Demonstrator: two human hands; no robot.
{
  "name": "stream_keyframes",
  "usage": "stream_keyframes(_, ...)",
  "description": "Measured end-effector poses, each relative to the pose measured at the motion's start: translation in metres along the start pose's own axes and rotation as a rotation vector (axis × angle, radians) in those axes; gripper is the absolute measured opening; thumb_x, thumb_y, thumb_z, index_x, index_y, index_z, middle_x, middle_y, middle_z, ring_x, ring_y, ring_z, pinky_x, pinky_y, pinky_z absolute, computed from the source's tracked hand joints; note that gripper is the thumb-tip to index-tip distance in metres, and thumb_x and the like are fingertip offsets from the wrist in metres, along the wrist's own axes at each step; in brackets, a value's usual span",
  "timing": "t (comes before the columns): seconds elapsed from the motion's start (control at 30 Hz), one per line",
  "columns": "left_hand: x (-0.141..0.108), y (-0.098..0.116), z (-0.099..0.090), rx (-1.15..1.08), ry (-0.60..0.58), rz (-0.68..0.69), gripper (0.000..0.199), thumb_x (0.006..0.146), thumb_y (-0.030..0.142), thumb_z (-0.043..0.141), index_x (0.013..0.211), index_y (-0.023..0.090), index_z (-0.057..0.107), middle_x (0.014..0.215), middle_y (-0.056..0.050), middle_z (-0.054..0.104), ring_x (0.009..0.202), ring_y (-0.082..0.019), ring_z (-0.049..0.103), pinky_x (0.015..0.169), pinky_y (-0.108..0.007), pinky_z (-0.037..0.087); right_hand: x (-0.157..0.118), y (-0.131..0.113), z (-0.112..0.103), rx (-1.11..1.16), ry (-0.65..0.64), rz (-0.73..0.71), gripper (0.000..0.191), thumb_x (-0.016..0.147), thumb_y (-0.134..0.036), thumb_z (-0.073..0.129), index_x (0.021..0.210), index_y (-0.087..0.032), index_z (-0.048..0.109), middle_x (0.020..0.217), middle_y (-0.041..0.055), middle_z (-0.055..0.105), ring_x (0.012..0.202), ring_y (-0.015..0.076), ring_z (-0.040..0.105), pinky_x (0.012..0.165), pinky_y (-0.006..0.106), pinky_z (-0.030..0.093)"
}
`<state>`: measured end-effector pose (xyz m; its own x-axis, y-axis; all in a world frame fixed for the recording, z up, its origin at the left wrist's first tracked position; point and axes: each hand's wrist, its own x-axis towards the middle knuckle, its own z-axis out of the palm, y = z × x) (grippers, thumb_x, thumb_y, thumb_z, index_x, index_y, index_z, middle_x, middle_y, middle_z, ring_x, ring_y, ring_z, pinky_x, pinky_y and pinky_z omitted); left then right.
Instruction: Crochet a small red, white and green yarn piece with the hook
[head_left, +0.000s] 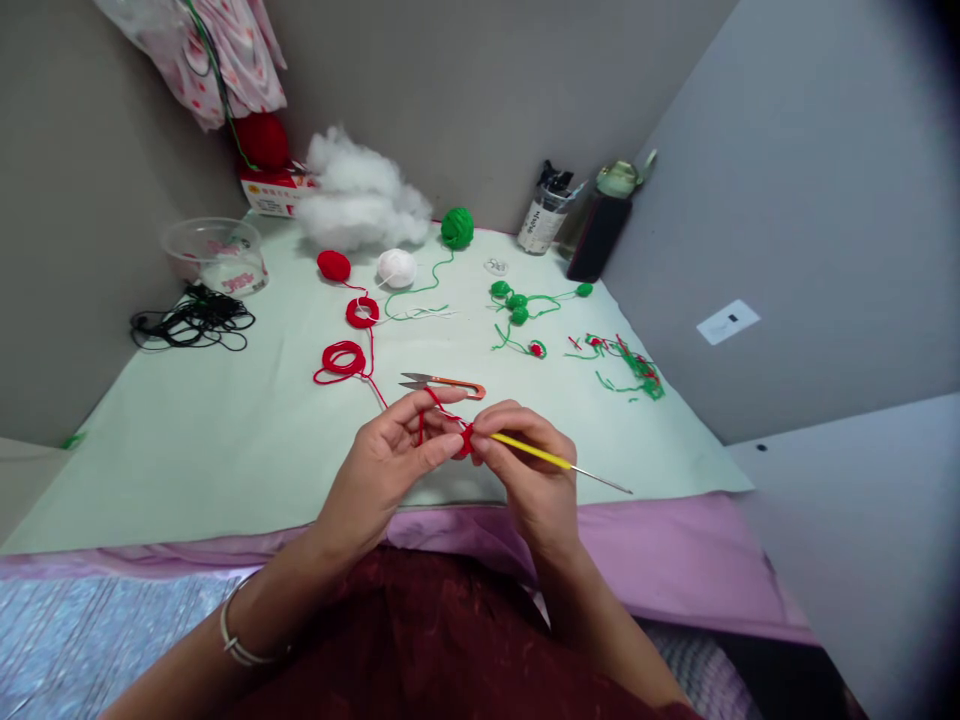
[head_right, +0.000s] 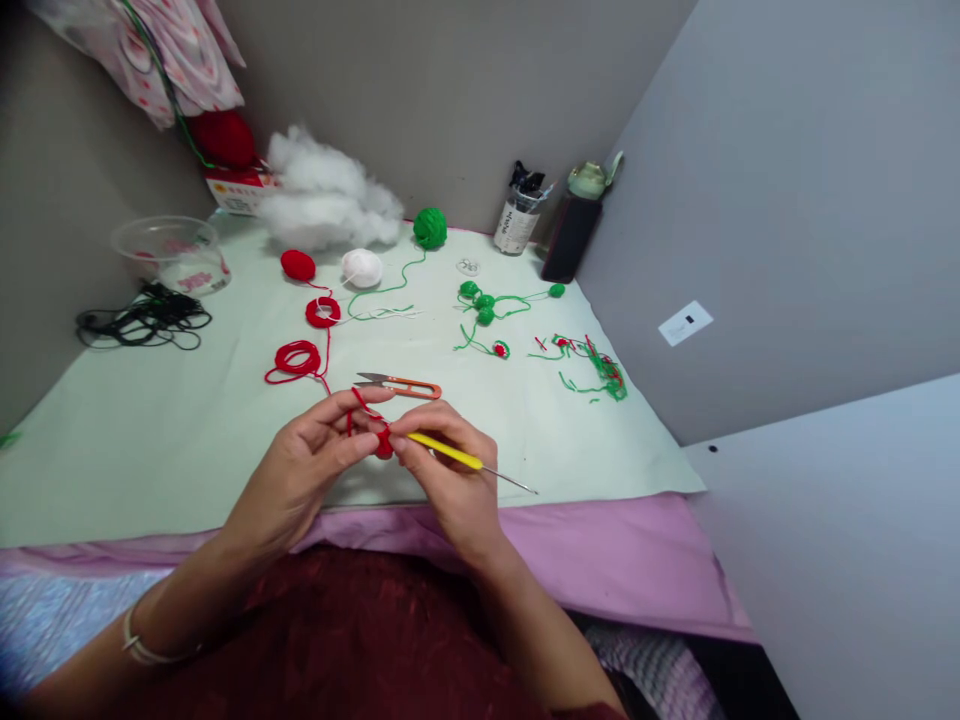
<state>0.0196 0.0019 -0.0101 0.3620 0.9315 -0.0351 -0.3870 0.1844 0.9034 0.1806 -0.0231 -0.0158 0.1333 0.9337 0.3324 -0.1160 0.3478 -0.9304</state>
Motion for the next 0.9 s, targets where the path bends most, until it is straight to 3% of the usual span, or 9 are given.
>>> stream_keyframes(0.1,0.0008,0.0019,-0.0017,0.052,0.012,0.002,0.034,0.086,0.028,0.086,0.119,0.027,0.08,0.087,0.0,0.074,0.086,-0.016,0.068,0.085,-0.026,0.052,0.0,-0.001,-0.0008,-0.03,-0.018,-0.02,0.011,0.087,-0.015,0.079,0.091,-0.026,0.08,0.087,-0.0003,0.074,0.07,0.0117,0.066,0.069,0.028,0.058)
stream_keyframes(0.33,0.0013,0.0044,-0.0061,0.136,0.026,0.04,0.028,0.09,0.03,0.082,0.118,0.028,0.081,0.09,0.0,0.073,0.089,-0.015,0.067,0.086,-0.025,0.052,0.0004,0.0023,-0.0045,0.041,0.014,0.084,0.009,0.085,-0.017,0.081,0.087,-0.025,0.078,0.082,-0.0019,0.073,0.064,0.0101,0.064,0.062,0.025,0.053)
stream_keyframes(0.6,0.0037,0.0004,-0.0047,0.022,-0.028,-0.012,0.035,0.084,0.022,0.087,0.118,0.028,0.079,0.088,0.003,0.071,0.085,-0.011,0.066,0.083,-0.022,0.053,0.0005,0.0028,-0.002,0.051,0.017,0.065,0.014,0.086,-0.014,0.08,0.088,-0.027,0.079,0.086,-0.002,0.074,0.069,0.0101,0.064,0.065,0.025,0.052)
stream_keyframes(0.8,0.0024,0.0011,-0.0071,0.025,-0.089,-0.007,0.029,0.095,0.027,0.078,0.124,0.029,0.077,0.086,0.003,0.07,0.084,-0.01,0.066,0.086,-0.023,0.051,0.0001,0.0,-0.0015,-0.044,0.012,-0.008,0.017,0.087,-0.011,0.077,0.088,-0.028,0.08,0.087,-0.0015,0.073,0.074,0.0121,0.064,0.072,0.029,0.052)
stream_keyframes(0.9,0.0031,0.0022,-0.0069,0.037,-0.086,-0.018,0.032,0.092,0.026,0.08,0.124,0.027,0.076,0.085,0.003,0.07,0.083,-0.011,0.066,0.085,-0.023,0.051,0.0,-0.001,-0.0018,-0.072,0.007,-0.014,0.017,0.087,-0.011,0.077,0.089,-0.028,0.08,0.087,-0.0016,0.073,0.074,0.0123,0.064,0.074,0.031,0.052)
